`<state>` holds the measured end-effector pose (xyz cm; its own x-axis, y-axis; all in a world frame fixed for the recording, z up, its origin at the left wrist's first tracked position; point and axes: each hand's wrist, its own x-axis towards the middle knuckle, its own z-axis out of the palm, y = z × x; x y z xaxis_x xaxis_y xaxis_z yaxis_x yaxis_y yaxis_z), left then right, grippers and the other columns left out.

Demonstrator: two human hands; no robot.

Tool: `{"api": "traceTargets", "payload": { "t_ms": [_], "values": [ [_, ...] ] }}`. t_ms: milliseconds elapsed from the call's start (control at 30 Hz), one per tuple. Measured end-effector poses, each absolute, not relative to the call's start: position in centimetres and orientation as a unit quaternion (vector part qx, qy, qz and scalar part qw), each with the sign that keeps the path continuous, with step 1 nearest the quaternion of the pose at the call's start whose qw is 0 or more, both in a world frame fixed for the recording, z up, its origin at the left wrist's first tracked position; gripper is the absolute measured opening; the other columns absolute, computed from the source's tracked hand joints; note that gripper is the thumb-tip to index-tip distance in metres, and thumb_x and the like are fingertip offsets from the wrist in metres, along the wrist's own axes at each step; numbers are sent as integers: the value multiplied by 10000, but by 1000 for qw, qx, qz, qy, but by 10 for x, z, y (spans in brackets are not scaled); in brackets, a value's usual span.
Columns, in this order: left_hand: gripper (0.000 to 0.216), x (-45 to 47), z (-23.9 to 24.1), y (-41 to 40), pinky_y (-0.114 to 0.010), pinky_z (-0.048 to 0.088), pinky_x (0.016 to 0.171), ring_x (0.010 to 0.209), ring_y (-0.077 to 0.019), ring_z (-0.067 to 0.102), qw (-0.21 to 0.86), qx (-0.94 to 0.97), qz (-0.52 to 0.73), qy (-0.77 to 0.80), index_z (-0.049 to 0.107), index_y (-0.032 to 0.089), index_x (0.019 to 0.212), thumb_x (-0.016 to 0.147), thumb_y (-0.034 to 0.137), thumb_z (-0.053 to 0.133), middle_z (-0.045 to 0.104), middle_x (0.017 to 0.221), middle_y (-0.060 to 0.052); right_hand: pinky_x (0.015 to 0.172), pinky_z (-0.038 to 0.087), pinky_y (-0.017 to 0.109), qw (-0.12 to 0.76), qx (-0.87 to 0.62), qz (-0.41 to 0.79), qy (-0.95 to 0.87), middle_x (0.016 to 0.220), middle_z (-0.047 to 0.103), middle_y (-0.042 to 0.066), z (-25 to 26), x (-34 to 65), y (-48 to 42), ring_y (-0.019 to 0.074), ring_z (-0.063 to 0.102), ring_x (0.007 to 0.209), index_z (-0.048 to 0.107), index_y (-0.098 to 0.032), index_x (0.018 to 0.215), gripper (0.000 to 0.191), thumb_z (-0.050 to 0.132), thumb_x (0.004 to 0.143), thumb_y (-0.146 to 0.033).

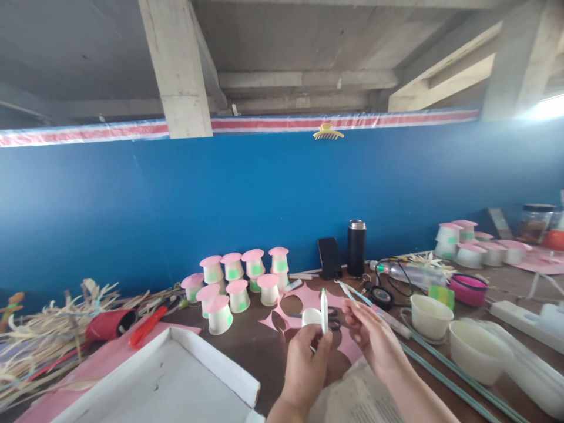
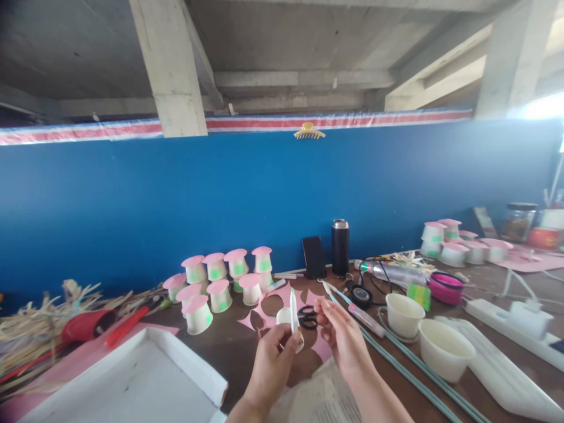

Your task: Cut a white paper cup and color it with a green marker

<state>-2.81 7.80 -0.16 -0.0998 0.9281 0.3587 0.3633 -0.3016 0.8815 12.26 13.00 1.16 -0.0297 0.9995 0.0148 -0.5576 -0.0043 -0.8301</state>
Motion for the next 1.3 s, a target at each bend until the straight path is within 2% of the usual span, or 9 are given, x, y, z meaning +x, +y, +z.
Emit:
{"api": "traceTargets", "payload": {
  "t_ms": [167, 333, 500, 733, 1000, 1133, 1300],
  "values": [
    [346, -30, -6, 82, -216, 368, 603, 641, -128, 499, 263, 601, 555, 511, 626, 166, 813, 915, 456, 466, 587, 685, -2, 399, 361, 137, 629, -323, 621, -337, 751, 654, -15, 8, 126, 134, 72, 501, 581, 743, -207, 833, 240, 826, 642, -327],
    [303, -29, -8, 82, -218, 376, 606, 644, -132, 509, 277, 610, 541, 509, 668, 173, 874, 894, 431, 510, 627, 721, -10, 440, 351, 155, 561, -344, 628, -414, 749, 646, -5, 3, 118, 129, 61, 472, 557, 732, -199, 856, 228, 771, 724, -382],
    [295, -27, -2, 76, -222, 368, 599, 650, -136, 522, 281, 646, 491, 513, 683, 190, 907, 900, 424, 504, 653, 749, -12, 430, 298, 169, 532, -328, 612, -484, 649, 515, -41, 3, 114, 124, 48, 379, 495, 700, -211, 961, 296, 693, 793, -455],
    [292, -25, 4, 72, -227, 296, 541, 580, -114, 476, 254, 681, 449, 520, 681, 206, 819, 917, 396, 481, 607, 664, 21, 417, 247, 170, 531, -298, 615, -502, 636, 451, -61, 10, 112, 119, 35, 289, 471, 675, -209, 936, 275, 727, 770, -423],
    [256, -26, -2, 74, -238, 293, 533, 603, -140, 510, 207, 706, 409, 540, 683, 206, 807, 898, 356, 497, 632, 686, -4, 444, 303, 183, 547, -342, 604, -469, 666, 485, -50, 17, 111, 115, 54, 364, 499, 686, -222, 930, 328, 779, 701, -437],
    [224, -27, -3, 75, -248, 291, 530, 600, -149, 537, 204, 712, 395, 543, 700, 218, 866, 885, 336, 510, 658, 714, -8, 455, 262, 180, 554, -350, 590, -471, 611, 417, -74, 13, 112, 118, 46, 292, 483, 678, -217, 851, 293, 781, 693, -442],
    [191, -27, -5, 75, -249, 269, 526, 586, -146, 525, 195, 714, 389, 548, 691, 219, 844, 871, 312, 527, 651, 696, -3, 454, 181, 189, 547, -344, 587, -488, 550, 309, -86, 10, 113, 121, 54, 214, 494, 663, -201, 770, 267, 752, 727, -449]
  ]
}}
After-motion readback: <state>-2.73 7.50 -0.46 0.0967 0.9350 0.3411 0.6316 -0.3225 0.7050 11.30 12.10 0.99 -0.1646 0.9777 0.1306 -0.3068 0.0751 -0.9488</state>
